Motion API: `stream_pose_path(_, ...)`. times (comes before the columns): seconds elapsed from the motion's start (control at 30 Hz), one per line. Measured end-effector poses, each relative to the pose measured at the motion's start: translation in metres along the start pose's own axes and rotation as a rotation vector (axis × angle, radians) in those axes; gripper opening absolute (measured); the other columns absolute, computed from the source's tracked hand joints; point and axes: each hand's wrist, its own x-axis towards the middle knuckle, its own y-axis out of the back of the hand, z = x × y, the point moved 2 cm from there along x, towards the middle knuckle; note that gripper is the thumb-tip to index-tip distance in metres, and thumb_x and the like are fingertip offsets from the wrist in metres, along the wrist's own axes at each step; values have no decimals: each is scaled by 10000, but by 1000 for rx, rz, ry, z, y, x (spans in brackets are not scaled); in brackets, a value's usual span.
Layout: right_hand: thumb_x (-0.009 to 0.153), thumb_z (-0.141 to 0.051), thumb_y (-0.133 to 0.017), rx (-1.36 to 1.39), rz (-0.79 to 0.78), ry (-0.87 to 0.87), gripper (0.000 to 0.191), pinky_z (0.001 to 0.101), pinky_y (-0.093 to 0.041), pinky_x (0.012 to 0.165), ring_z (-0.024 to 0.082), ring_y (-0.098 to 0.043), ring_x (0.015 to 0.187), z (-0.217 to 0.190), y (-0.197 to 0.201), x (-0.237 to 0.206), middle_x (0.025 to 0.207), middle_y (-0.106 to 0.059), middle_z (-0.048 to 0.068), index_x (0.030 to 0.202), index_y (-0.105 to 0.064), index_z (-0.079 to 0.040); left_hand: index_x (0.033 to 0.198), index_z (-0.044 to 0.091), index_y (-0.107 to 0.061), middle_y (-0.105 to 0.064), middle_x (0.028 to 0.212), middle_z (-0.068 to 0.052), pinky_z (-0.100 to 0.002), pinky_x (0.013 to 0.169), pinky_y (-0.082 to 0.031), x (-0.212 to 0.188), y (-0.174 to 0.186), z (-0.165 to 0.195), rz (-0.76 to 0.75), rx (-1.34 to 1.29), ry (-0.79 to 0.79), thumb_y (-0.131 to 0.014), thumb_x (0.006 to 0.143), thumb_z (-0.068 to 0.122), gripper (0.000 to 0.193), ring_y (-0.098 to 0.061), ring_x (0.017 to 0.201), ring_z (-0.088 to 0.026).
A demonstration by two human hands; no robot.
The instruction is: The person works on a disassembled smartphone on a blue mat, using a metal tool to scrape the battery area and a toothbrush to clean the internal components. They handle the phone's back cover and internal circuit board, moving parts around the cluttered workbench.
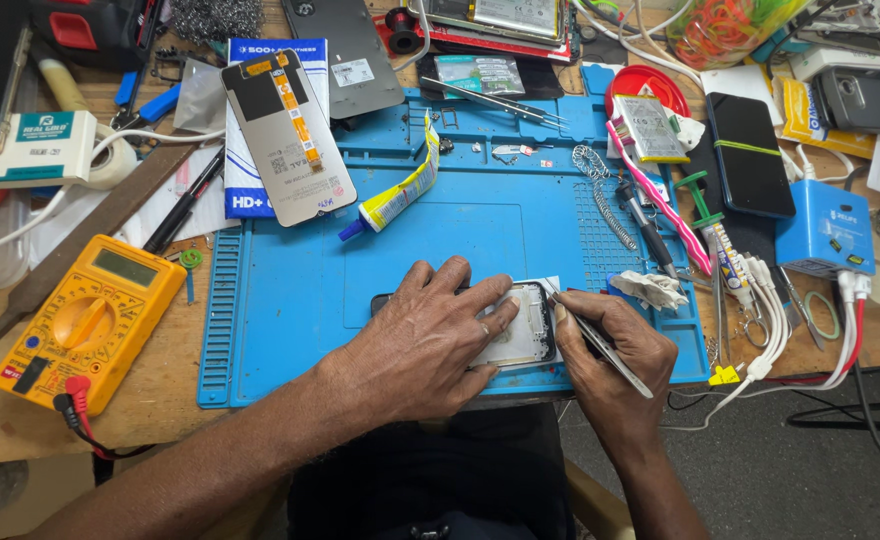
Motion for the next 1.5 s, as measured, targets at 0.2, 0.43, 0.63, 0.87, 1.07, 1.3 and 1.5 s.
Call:
stream_pose_path(0.2,904,-24,-739,19,-4,-24,164,264,-608,734,142,-754,867,2,0,0,998,-780,115,1067,-754,-17,1274,-30,-651,-583,1239,-177,-489,744,-458,0,2,1,-18,11,16,-764,782,335,622,-513,988,-312)
stream_pose_path(0.43,904,-39,-734,13,8,-98,151,251,-594,672,125,-743,797,2,-1,-1,969,-784,102,1052,-759,-20,1278,-9,-656,-580,1278,-165,-487,760,-458,-1,1,0,3,9,17,-764,777,339,620,-511,1013,-319)
stream_pose_path(0.63,915,-32,-733,19,16,-59,168,236,-584,701,109,-731,812,1,-1,0,971,-782,105,1080,-757,-12,1291,-17,-644,-571,1293,-186,-499,767,-455,-1,-3,-1,-9,0,20,-752,790,342,626,-510,1017,-321)
stream_pose_path(0.87,909,-27,-737,66,0,-97,181,226,-574,682,96,-717,800,4,0,3,960,-779,93,1088,-759,-14,1283,-26,-649,-574,1267,-192,-494,749,-454,0,-5,-1,-23,6,9,-746,801,346,616,-510,1003,-315)
stream_pose_path(1.07,905,-48,-747,83,-28,-194,167,230,-568,643,92,-713,758,8,-2,4,905,-785,86,1069,-771,-23,1282,-5,-659,-580,1266,-173,-485,757,-454,0,-5,-2,-22,8,24,-751,781,337,614,-514,998,-300)
stream_pose_path(1.3,923,-49,-731,77,30,-134,158,232,-590,709,109,-741,831,9,-2,-1,970,-786,102,1075,-762,-20,1277,2,-664,-578,1276,-167,-491,752,-455,-1,-4,-1,3,-7,31,-753,788,345,603,-512,1000,-308)
stream_pose_path(1.5,927,-47,-732,111,26,-143,171,233,-597,741,122,-748,874,12,-2,-2,1003,-785,118,1094,-754,-16,1281,-8,-656,-576,1266,-182,-499,761,-456,0,-4,-3,-19,-1,24,-750,802,342,601,-512,1005,-308)
